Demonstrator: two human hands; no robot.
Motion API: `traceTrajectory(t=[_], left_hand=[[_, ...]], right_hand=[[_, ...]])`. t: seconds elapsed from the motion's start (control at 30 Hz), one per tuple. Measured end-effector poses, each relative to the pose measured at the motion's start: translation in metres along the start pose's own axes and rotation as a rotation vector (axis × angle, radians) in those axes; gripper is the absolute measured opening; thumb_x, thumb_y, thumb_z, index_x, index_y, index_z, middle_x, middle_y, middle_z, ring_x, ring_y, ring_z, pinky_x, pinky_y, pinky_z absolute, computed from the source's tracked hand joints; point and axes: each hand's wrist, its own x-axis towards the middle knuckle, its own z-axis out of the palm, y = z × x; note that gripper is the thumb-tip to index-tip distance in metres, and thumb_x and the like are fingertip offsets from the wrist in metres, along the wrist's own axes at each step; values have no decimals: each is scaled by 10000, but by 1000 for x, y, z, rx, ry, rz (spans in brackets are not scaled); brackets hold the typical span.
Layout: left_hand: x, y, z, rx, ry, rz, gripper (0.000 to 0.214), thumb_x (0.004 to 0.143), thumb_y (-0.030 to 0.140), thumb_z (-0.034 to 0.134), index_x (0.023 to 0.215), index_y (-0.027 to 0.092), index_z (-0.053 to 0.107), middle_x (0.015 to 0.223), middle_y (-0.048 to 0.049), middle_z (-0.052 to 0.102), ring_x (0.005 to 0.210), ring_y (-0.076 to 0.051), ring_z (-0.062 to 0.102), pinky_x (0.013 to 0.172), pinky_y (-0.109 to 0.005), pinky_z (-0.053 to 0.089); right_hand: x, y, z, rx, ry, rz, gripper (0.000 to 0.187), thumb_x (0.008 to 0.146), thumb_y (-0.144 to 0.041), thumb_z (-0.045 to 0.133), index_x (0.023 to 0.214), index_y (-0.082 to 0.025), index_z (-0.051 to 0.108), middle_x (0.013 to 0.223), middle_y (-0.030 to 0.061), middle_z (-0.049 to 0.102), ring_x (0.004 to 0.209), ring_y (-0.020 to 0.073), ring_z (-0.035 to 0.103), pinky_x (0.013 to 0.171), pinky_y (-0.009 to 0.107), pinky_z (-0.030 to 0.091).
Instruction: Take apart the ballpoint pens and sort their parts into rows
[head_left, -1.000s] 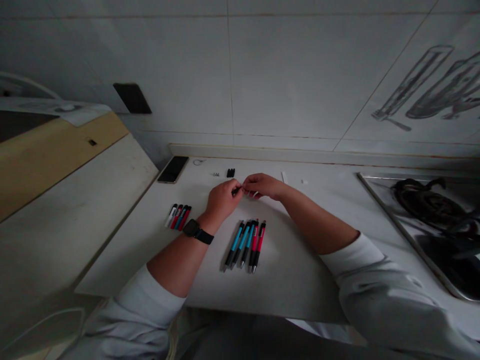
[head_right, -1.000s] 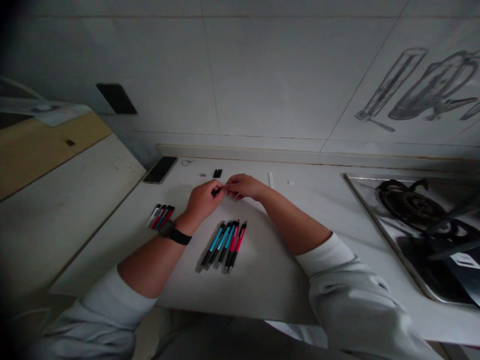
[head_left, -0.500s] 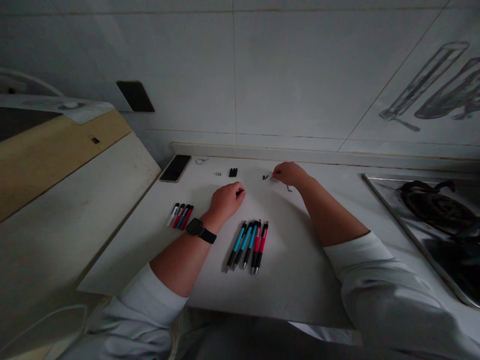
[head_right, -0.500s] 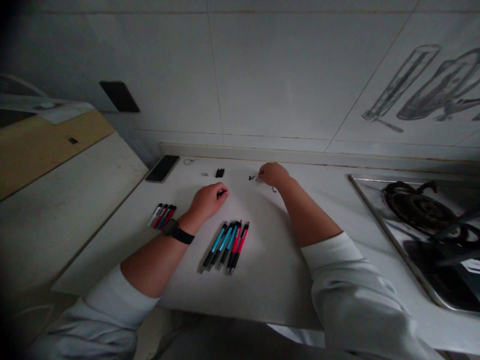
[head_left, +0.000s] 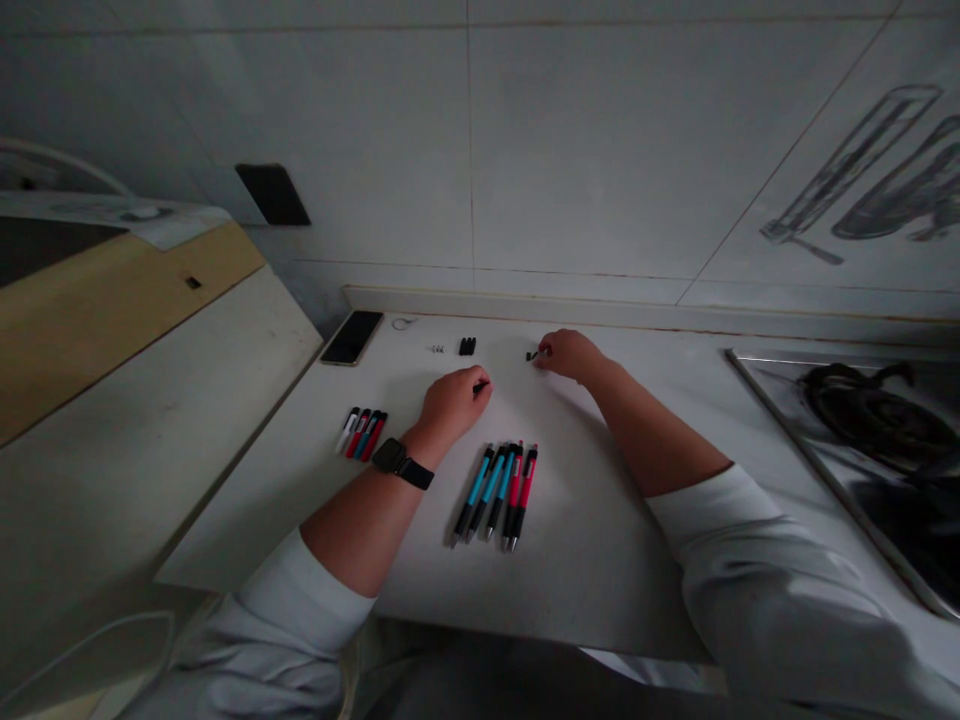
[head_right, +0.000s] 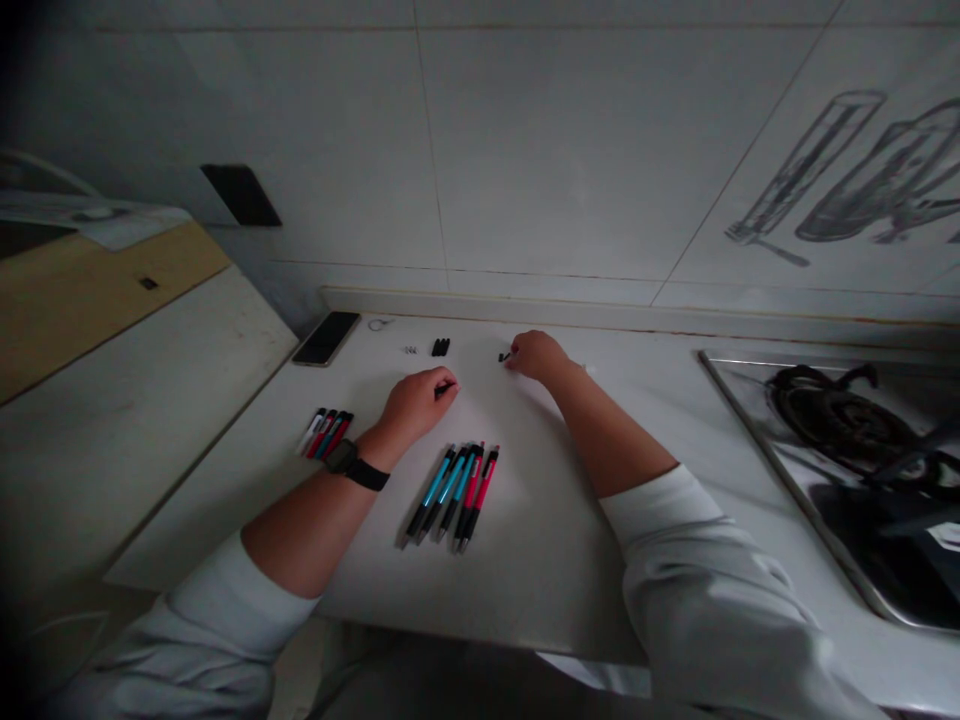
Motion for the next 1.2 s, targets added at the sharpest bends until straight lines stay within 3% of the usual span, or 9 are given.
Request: traceTrajectory(t=[0.33,0.7,0.9,1.03,1.2], left_hand=[[0,0,1,-1,1,-4,112,968,290,635,1023,235,715,1008,-57,770,946,-211,707,809,-312,507],[0,-1,0,-8,4,17,112,964,284,634,1016,222,711,1014,-55,774,948,-216,713,806,-316,508],[0,-1,1,-6,-11,13,122,968,287,629,1025,220,715,1024,-62,773,960,-215,710,826,-322,515],[0,-2,1,-14,-3,26,113,967,278,627,1020,223,711,1017,-60,771,960,-212,708,832,-323,516],[0,0,-1,-7,-9,22,116,969,278,623,1020,227,714,1020,-63,769,959,-213,707,832,-323,516]], right_hand=[[-1,-9,3,27,81,-3,361,890,-176,628,1236,-159,729,1185,122,747,1084,242,669,924,293,470],[3,-1,4,17,67,-114,262,878,-172,642,1082,-198,804,1102,110,755,1045,254,673,937,311,479],[5,11,4,-14,111,-14,298,889,-226,651,1157,-191,776,1145,117,746,1073,248,667,952,320,481],[1,5,3,-46,45,-41,258,886,-267,650,1096,-206,787,1092,109,760,1052,257,676,896,315,484],[-5,-7,1,-27,80,-40,254,884,-225,636,1091,-199,781,1118,119,757,1048,255,675,884,310,471]])
